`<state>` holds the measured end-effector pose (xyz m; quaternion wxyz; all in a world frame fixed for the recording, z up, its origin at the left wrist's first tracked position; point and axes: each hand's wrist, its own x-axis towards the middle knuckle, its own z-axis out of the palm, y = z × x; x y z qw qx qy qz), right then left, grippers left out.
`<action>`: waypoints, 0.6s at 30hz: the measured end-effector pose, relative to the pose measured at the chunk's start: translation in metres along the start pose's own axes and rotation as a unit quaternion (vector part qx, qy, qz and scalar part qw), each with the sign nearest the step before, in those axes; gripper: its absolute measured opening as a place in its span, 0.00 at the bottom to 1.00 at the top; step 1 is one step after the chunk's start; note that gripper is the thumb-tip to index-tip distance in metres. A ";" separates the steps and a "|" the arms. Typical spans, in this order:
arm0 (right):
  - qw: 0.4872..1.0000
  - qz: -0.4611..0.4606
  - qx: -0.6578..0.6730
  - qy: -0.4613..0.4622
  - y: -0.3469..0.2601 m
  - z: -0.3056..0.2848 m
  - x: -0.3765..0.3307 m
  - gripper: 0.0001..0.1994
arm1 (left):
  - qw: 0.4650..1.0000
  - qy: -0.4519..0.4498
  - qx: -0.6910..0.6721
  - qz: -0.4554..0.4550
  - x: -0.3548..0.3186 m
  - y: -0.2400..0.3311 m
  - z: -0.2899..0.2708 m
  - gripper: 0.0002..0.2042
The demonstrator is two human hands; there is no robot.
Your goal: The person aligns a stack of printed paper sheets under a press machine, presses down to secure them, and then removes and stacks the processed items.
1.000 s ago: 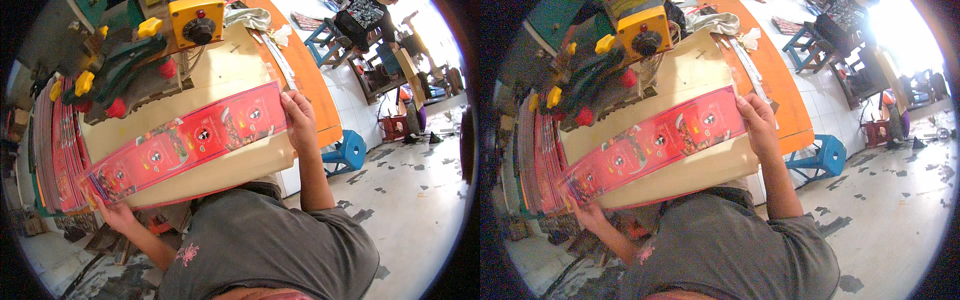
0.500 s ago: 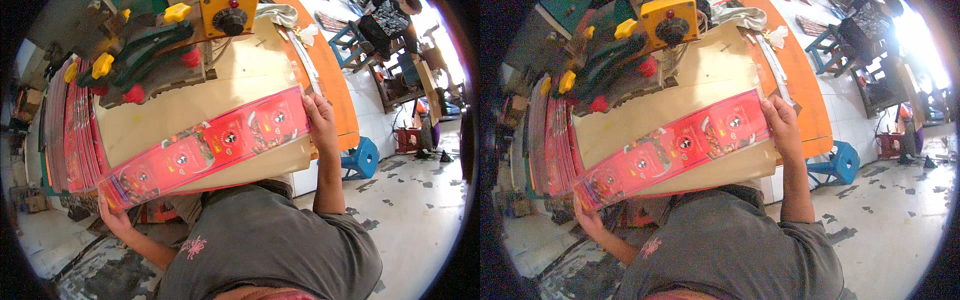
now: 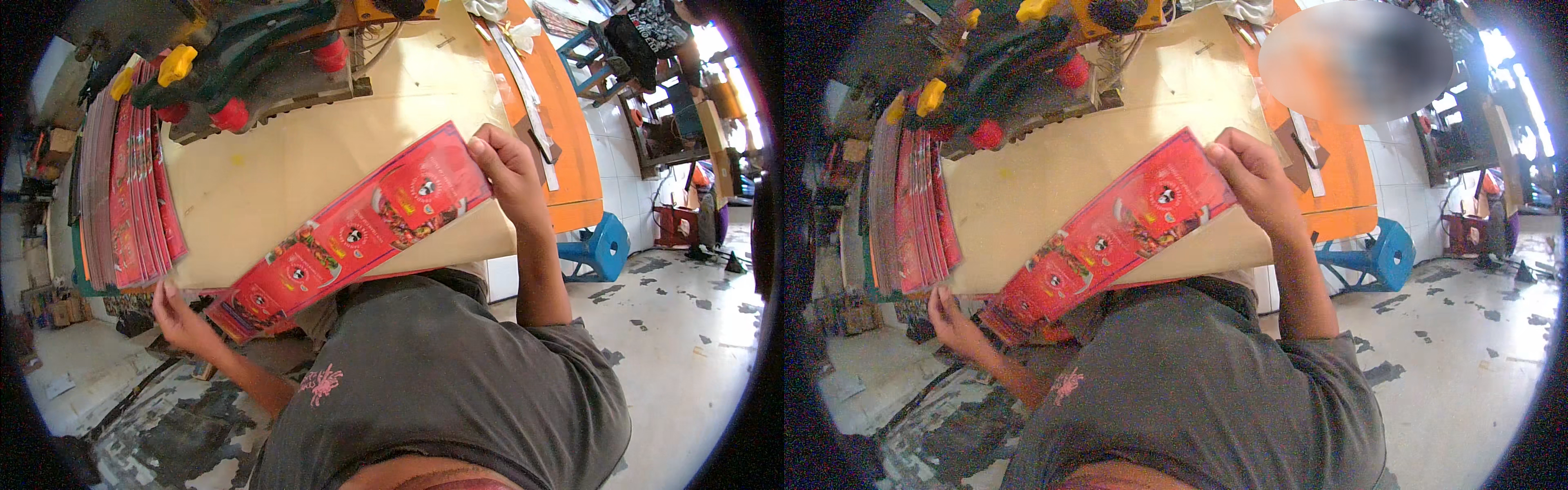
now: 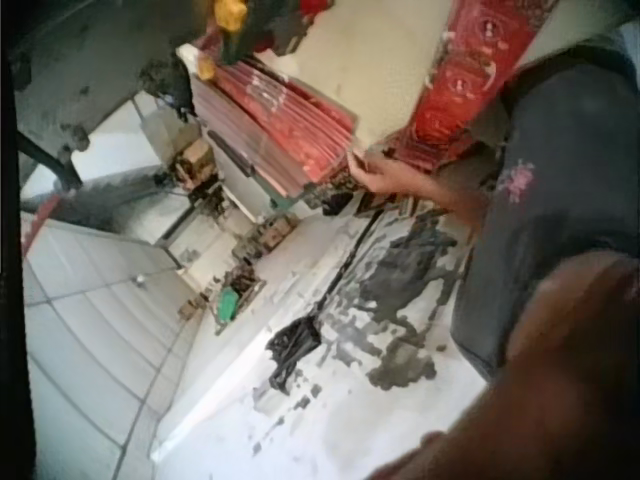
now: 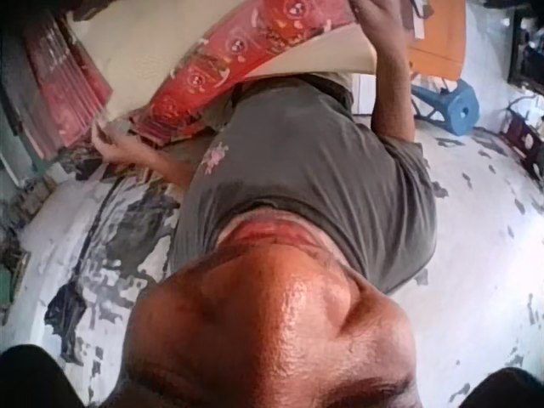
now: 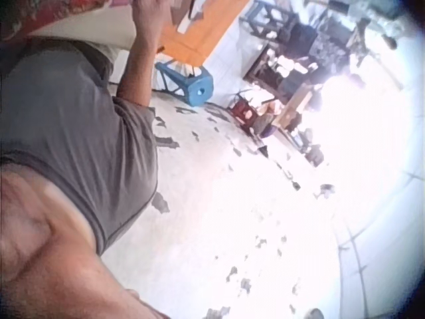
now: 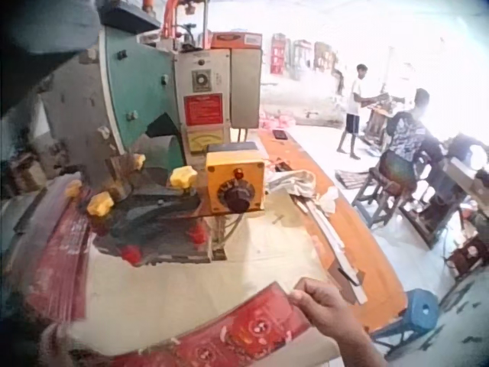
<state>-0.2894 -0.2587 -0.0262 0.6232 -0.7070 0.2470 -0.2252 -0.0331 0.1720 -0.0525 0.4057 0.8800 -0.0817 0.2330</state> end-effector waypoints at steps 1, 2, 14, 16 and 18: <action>1.000 -0.004 0.013 -0.020 0.002 0.003 0.002 0.15 | 0.992 -0.032 -0.115 -0.042 -0.004 0.013 0.014 0.15; 0.999 -0.013 0.005 -0.031 0.001 0.006 0.003 0.15 | 0.989 -0.086 -0.123 -0.015 -0.009 0.031 0.028 0.14; 0.990 -0.005 0.049 -0.131 -0.022 0.029 0.007 0.13 | 0.829 -0.491 -0.256 0.080 -0.060 0.185 0.105 0.11; 0.985 0.001 0.114 -0.128 -0.020 0.022 0.008 0.13 | 0.830 -0.477 -0.280 0.063 -0.057 0.187 0.108 0.12; 0.977 0.002 0.160 -0.139 -0.015 0.019 0.003 0.14 | 0.832 -0.470 -0.290 0.043 -0.052 0.185 0.112 0.12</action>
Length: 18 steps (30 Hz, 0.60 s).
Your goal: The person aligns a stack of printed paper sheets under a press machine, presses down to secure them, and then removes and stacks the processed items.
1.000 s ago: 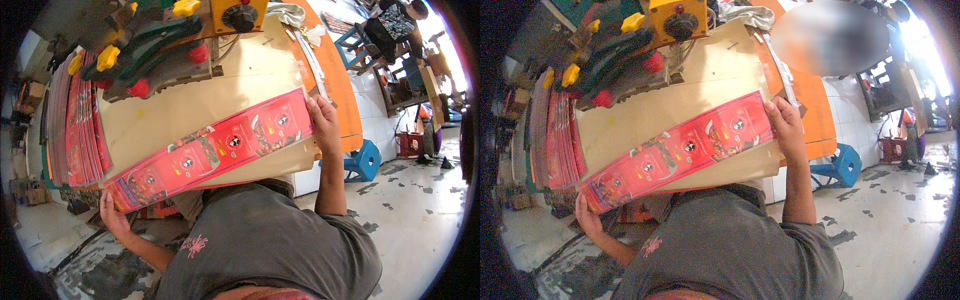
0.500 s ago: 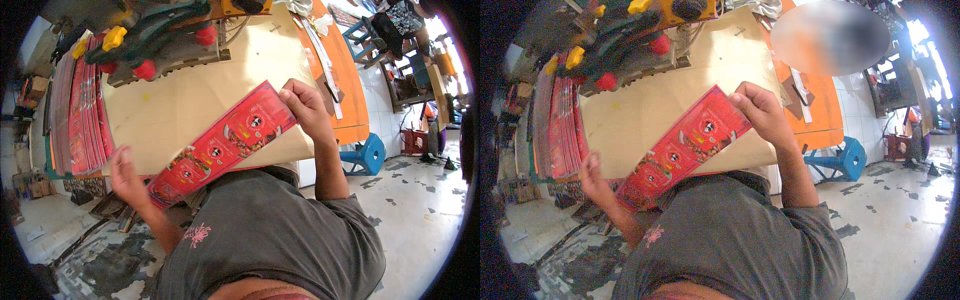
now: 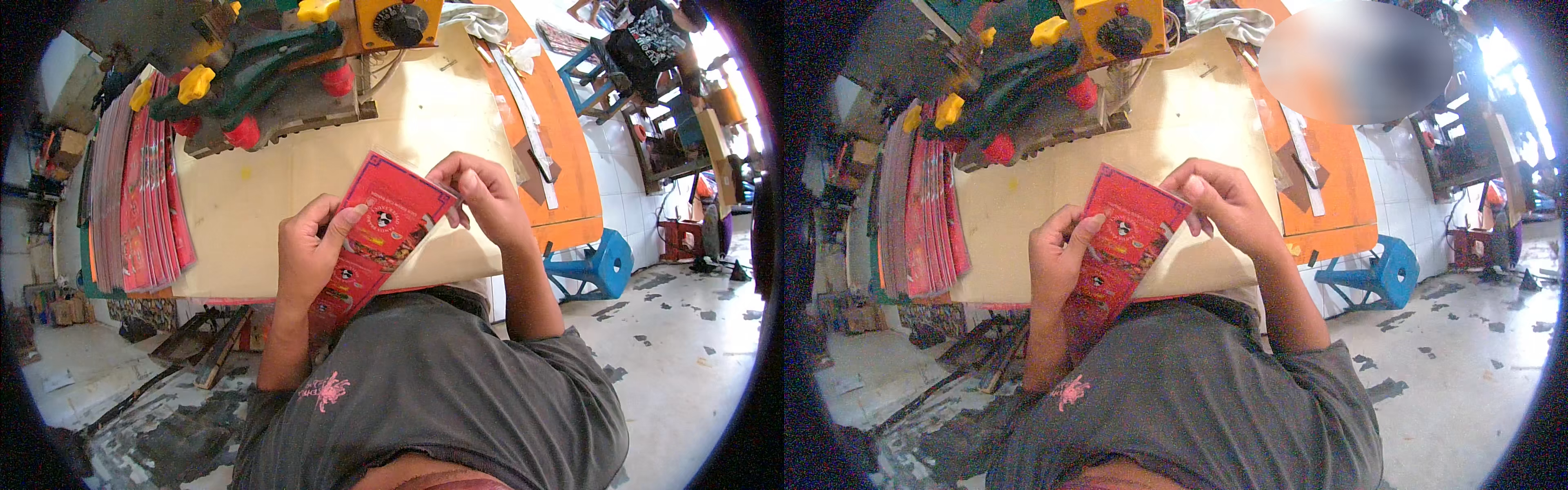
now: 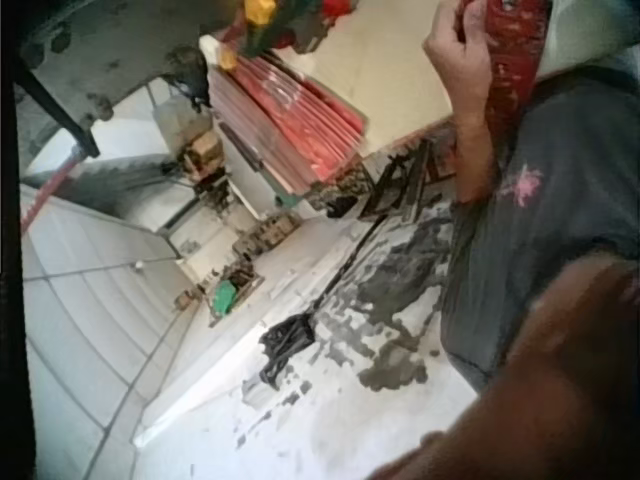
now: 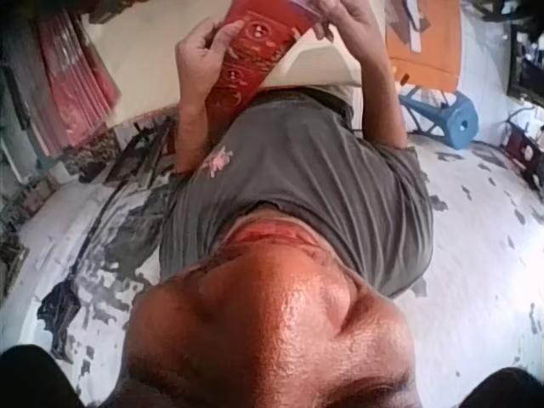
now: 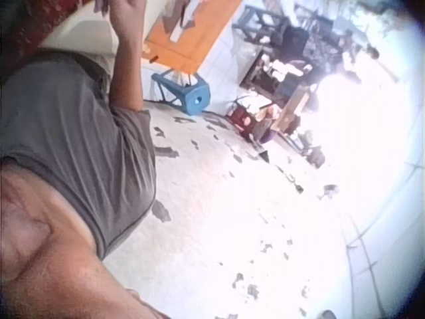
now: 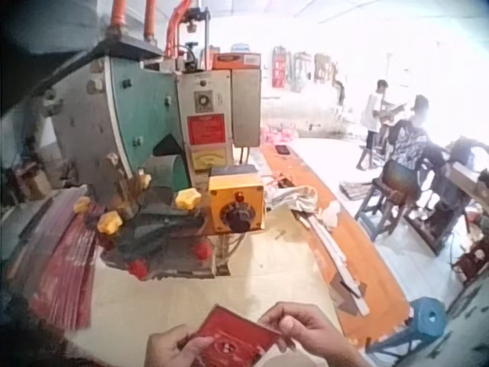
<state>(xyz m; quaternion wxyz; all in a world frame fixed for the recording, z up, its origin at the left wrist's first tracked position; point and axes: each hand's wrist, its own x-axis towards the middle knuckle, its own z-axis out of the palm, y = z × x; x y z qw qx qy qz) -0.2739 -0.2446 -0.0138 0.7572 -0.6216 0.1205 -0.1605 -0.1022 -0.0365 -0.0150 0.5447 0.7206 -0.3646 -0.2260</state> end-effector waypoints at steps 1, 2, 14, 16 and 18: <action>1.000 -0.001 0.024 -0.005 0.002 0.001 -0.004 0.15 | 1.000 0.006 -0.009 -0.006 0.002 -0.002 -0.001 0.12; 1.000 -0.001 -0.004 0.008 0.002 0.005 -0.007 0.16 | 1.000 0.012 -0.019 -0.007 0.005 -0.004 -0.001 0.12; 0.990 -0.094 -0.072 0.073 0.006 0.035 -0.006 0.23 | 0.998 -0.007 -0.063 -0.003 0.016 0.000 0.000 0.10; 0.993 -0.079 -0.068 0.048 0.001 0.034 -0.007 0.25 | 0.998 -0.019 -0.064 -0.023 0.013 0.008 -0.001 0.10; 0.994 -0.071 -0.080 0.032 -0.005 0.032 -0.007 0.26 | 0.996 -0.019 -0.084 -0.035 0.014 0.010 0.000 0.10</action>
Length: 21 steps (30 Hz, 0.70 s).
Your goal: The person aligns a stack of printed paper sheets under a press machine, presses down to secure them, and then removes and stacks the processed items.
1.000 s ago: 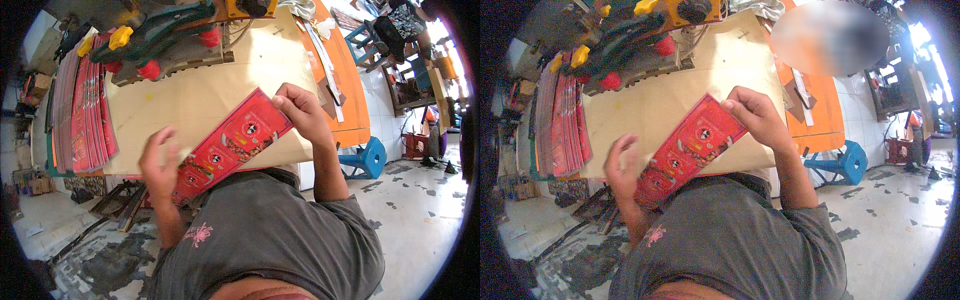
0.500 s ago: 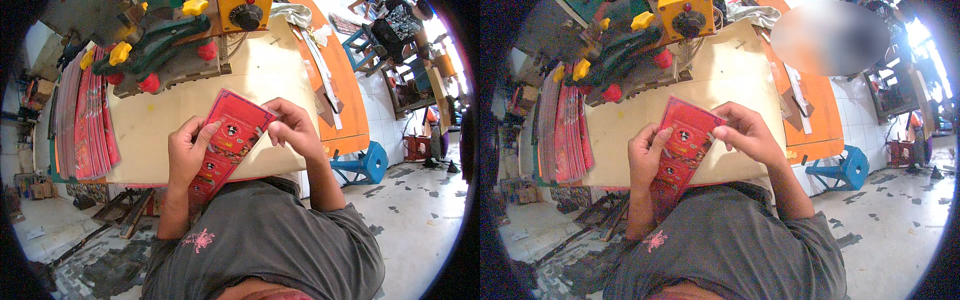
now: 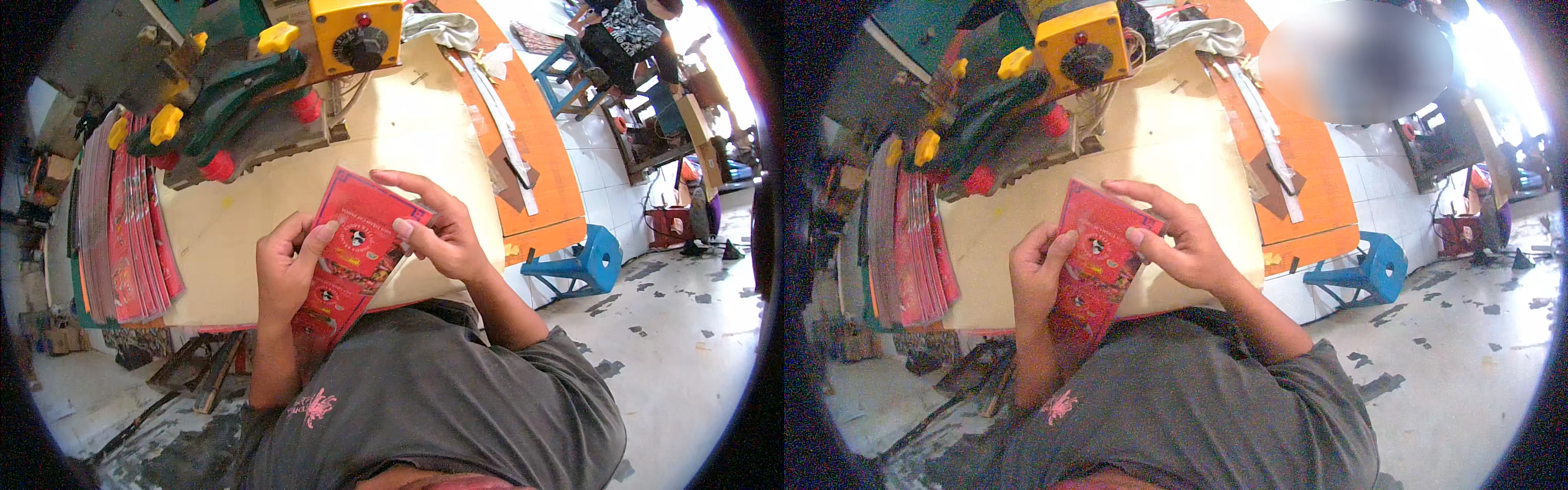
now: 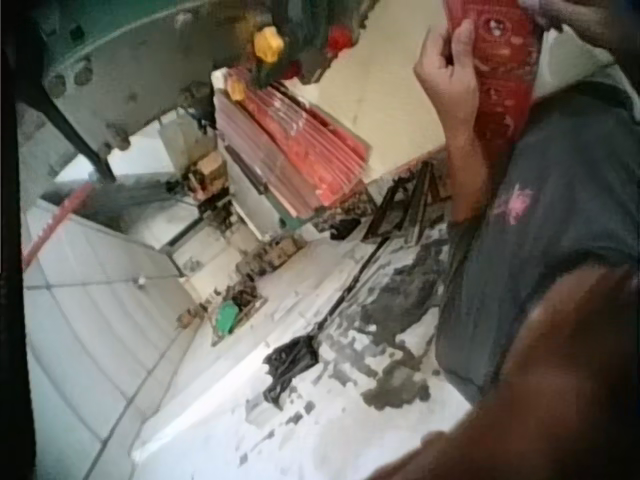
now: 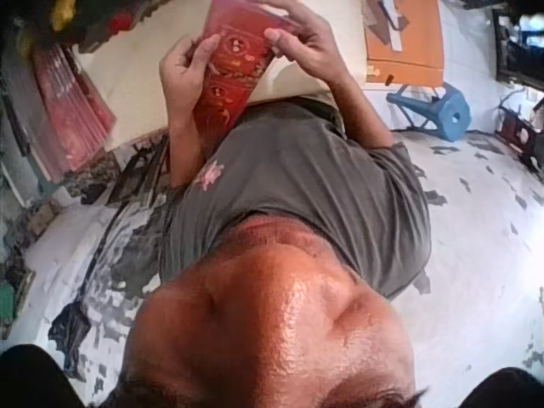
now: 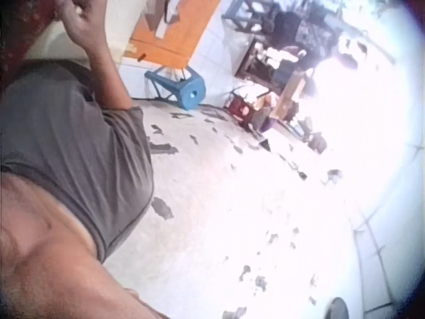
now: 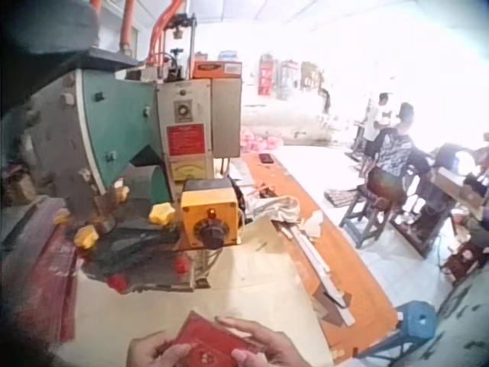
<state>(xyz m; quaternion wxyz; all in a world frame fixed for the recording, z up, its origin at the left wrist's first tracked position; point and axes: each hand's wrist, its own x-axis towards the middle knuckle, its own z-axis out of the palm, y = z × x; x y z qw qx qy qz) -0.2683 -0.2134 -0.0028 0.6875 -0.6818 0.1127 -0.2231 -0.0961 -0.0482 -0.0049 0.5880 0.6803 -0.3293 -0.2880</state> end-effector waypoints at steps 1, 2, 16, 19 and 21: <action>1.000 -0.001 -0.011 -0.004 0.000 0.000 0.000 0.26 | 1.000 0.002 -0.008 -0.005 -0.001 -0.001 -0.001 0.09; 0.999 -0.006 -0.033 -0.011 -0.001 -0.001 0.002 0.27 | 1.000 0.001 -0.001 0.004 -0.001 -0.005 -0.003 0.09; 0.996 -0.030 -0.089 -0.008 0.003 -0.001 0.000 0.26 | 0.999 -0.021 -0.043 -0.001 -0.005 -0.011 0.002 0.09; 0.996 -0.028 -0.084 -0.008 0.001 0.000 0.000 0.25 | 1.000 -0.020 -0.014 0.019 -0.005 -0.012 0.001 0.09; 0.995 -0.037 -0.096 -0.008 -0.001 0.000 0.000 0.24 | 0.999 -0.014 0.005 0.033 -0.004 -0.010 0.001 0.09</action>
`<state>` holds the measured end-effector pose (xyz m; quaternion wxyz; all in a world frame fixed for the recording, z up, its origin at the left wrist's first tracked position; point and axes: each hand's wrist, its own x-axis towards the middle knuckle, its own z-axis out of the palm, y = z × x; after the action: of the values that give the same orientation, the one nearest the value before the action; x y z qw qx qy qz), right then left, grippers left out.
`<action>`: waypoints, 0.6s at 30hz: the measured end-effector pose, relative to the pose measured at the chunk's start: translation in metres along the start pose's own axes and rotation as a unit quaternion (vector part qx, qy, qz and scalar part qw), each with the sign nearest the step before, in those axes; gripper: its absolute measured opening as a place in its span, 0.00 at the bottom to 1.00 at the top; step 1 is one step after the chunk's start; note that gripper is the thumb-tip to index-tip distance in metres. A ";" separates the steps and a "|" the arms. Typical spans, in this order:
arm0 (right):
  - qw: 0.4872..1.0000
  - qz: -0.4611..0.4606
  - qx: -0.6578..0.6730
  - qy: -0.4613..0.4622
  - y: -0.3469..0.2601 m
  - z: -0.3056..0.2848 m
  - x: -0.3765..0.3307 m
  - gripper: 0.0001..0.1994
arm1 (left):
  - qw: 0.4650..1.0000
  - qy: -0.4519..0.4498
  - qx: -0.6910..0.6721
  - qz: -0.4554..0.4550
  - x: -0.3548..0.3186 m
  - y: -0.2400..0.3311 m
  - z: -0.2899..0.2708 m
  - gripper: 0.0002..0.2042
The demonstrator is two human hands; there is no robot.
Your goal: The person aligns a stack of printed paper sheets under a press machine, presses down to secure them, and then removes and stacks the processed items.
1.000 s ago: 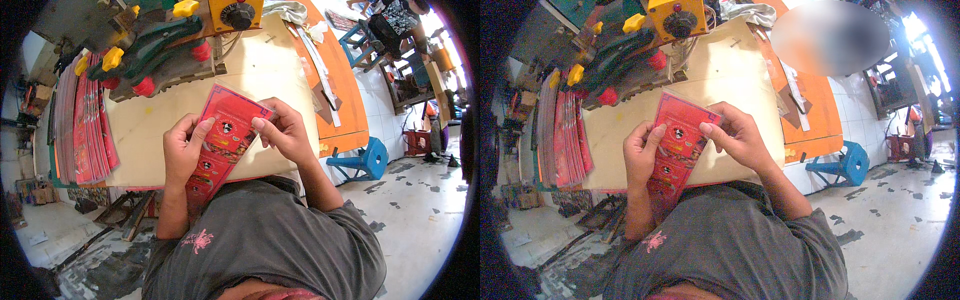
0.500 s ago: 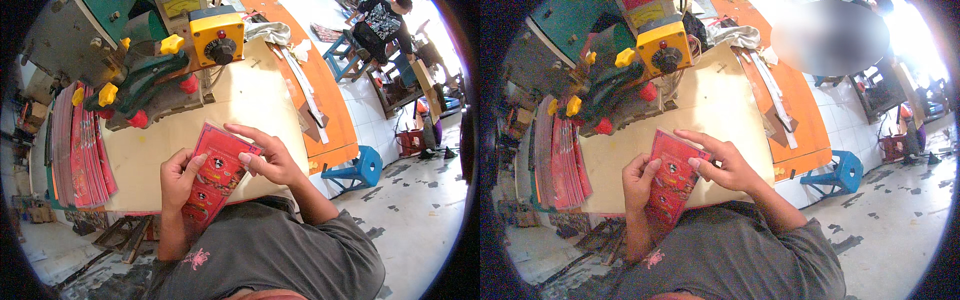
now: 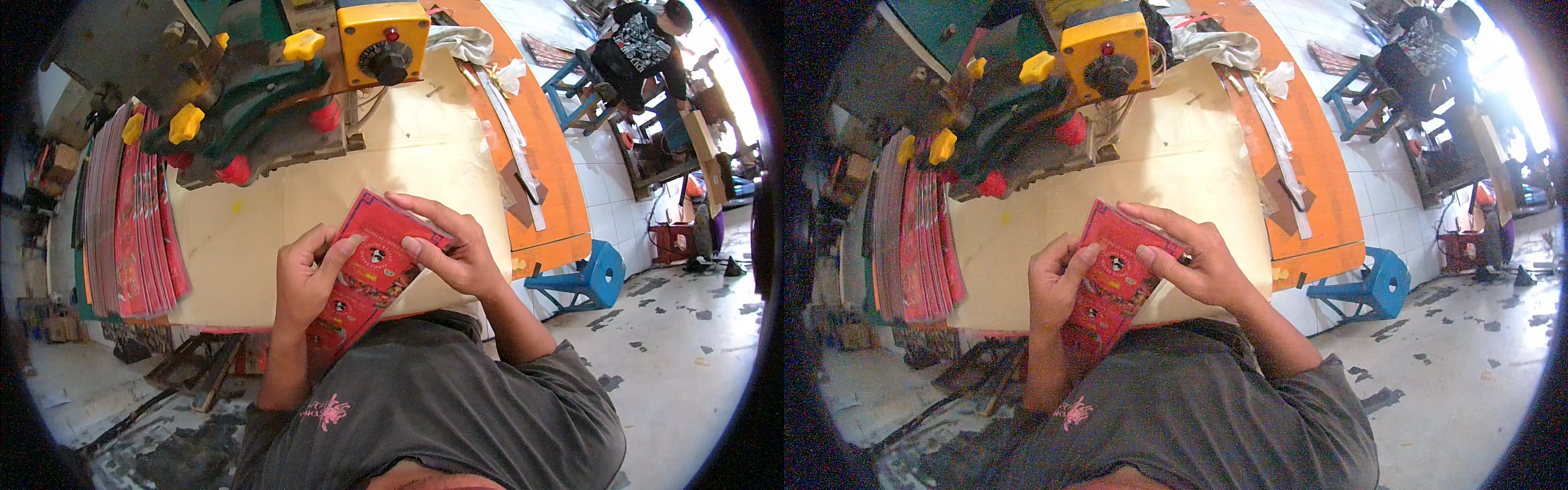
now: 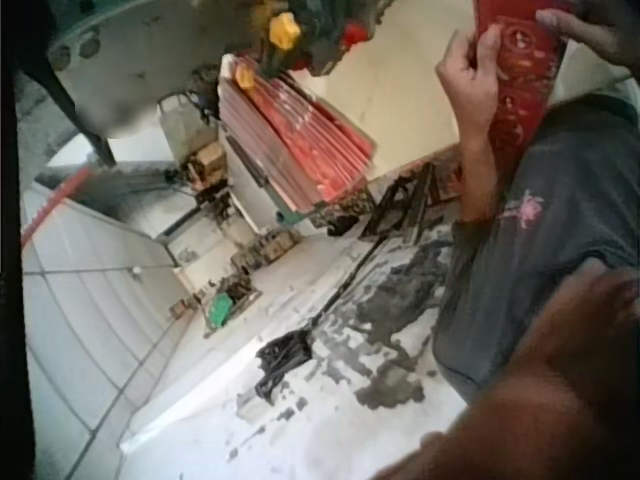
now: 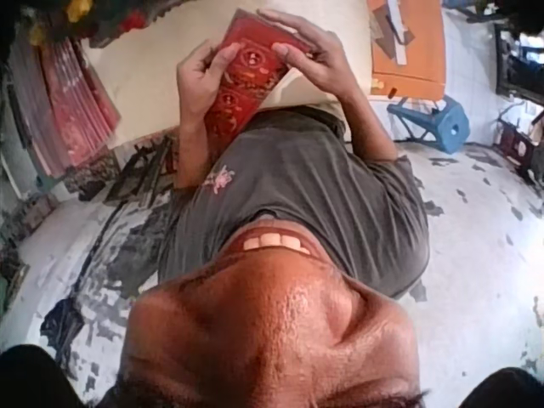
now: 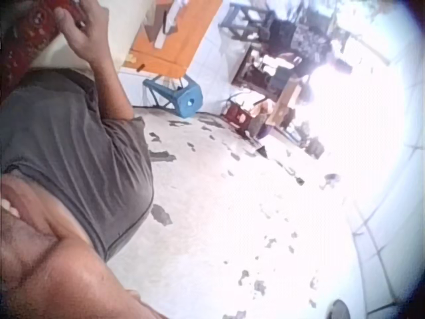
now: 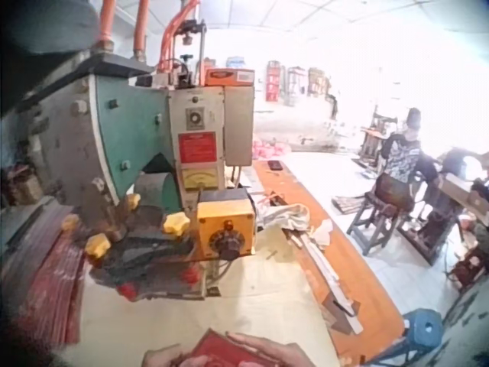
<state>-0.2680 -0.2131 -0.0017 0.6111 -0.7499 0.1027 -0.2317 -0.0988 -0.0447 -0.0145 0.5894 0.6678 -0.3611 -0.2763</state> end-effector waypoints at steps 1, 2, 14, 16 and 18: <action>1.000 -0.002 -0.003 -0.001 0.000 0.001 -0.001 0.24 | 1.000 0.005 0.008 0.000 -0.002 0.003 0.001 0.10; 1.000 -0.013 -0.016 0.003 0.000 0.001 -0.001 0.24 | 1.000 0.011 0.015 0.001 -0.003 0.005 0.002 0.10; 0.995 -0.056 -0.076 0.027 0.008 -0.007 -0.007 0.24 | 1.000 0.014 -0.012 -0.013 0.004 0.003 0.017 0.12; 0.993 -0.076 -0.089 0.031 0.009 -0.007 -0.008 0.23 | 1.000 0.006 -0.002 -0.017 0.004 0.001 0.016 0.12; 0.989 -0.103 -0.102 0.033 0.010 -0.008 -0.006 0.23 | 1.000 0.004 -0.005 -0.013 0.004 -0.001 0.017 0.12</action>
<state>-0.2757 -0.2196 -0.0118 0.5006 -0.8070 0.0681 -0.3057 -0.1094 -0.0582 -0.0180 0.5903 0.6707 -0.3486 -0.2831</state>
